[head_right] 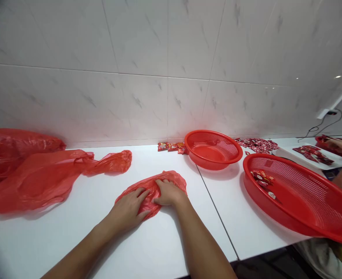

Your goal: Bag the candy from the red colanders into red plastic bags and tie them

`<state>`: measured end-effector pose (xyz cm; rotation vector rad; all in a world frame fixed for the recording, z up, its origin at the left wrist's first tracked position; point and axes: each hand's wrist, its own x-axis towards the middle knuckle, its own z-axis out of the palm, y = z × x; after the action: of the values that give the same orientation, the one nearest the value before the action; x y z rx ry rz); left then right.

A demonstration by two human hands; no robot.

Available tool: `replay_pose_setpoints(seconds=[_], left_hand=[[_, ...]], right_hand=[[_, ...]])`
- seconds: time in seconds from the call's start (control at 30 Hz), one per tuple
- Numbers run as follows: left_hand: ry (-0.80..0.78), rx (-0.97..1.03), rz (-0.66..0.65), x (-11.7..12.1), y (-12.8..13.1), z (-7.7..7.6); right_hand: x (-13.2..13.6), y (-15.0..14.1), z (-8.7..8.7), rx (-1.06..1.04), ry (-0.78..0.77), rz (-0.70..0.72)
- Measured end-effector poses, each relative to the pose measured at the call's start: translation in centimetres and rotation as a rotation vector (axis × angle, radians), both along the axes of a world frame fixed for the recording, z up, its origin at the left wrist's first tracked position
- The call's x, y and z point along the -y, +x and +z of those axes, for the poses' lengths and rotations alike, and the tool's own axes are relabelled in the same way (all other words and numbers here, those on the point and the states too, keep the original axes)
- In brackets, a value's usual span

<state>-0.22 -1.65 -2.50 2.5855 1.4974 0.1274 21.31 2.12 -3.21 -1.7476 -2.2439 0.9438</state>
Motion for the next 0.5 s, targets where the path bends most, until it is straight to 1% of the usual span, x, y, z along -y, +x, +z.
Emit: replay_pose_setpoints(seconds=[0.1, 0.17, 0.2, 0.27, 0.3, 0.33, 0.37, 0.4, 0.43, 0.47, 0.5], left_hand=[[0.022, -0.012, -0.011, 0.4, 0.6, -0.1], [0.011, -0.012, -0.03, 0.7, 0.8, -0.1], [-0.001, -0.011, -0.038, 0.9, 0.9, -0.1], [-0.028, -0.006, -0.041, 1.1, 1.0, -0.2], [-0.039, -0.004, -0.036, 1.1, 1.0, -0.3], [-0.046, -0.004, -0.031, 1.1, 1.0, -0.3], [-0.047, -0.003, -0.028, 1.1, 1.0, -0.3], [-0.045, -0.003, -0.03, 1.1, 1.0, -0.3], [-0.043, -0.005, -0.03, 1.1, 1.0, -0.2], [-0.042, -0.008, -0.029, 1.2, 1.1, -0.1], [-0.043, -0.013, -0.027, 1.2, 1.2, 0.0]], right_hand=[[0.7, 0.3, 0.9, 0.034, -0.037, 0.042], [2.5, 0.8, 1.8, 0.042, -0.028, 0.043], [3.9, 1.2, 2.3, 0.013, 0.007, 0.038], [7.2, 2.6, 2.8, -0.158, 0.135, 0.022], [9.1, 3.7, 2.8, -0.31, 0.214, -0.005], [11.0, 5.0, 2.4, -0.496, 0.292, -0.071], [12.8, 6.6, 1.8, -0.7, 0.362, -0.214], [14.3, 8.5, 0.9, -0.898, 0.449, -0.444], [15.7, 10.6, -0.2, -1.065, 0.56, -0.709], [16.8, 12.9, -1.3, -1.214, 0.696, -0.987], [17.7, 15.3, -2.5, -1.336, 0.805, -1.218]])
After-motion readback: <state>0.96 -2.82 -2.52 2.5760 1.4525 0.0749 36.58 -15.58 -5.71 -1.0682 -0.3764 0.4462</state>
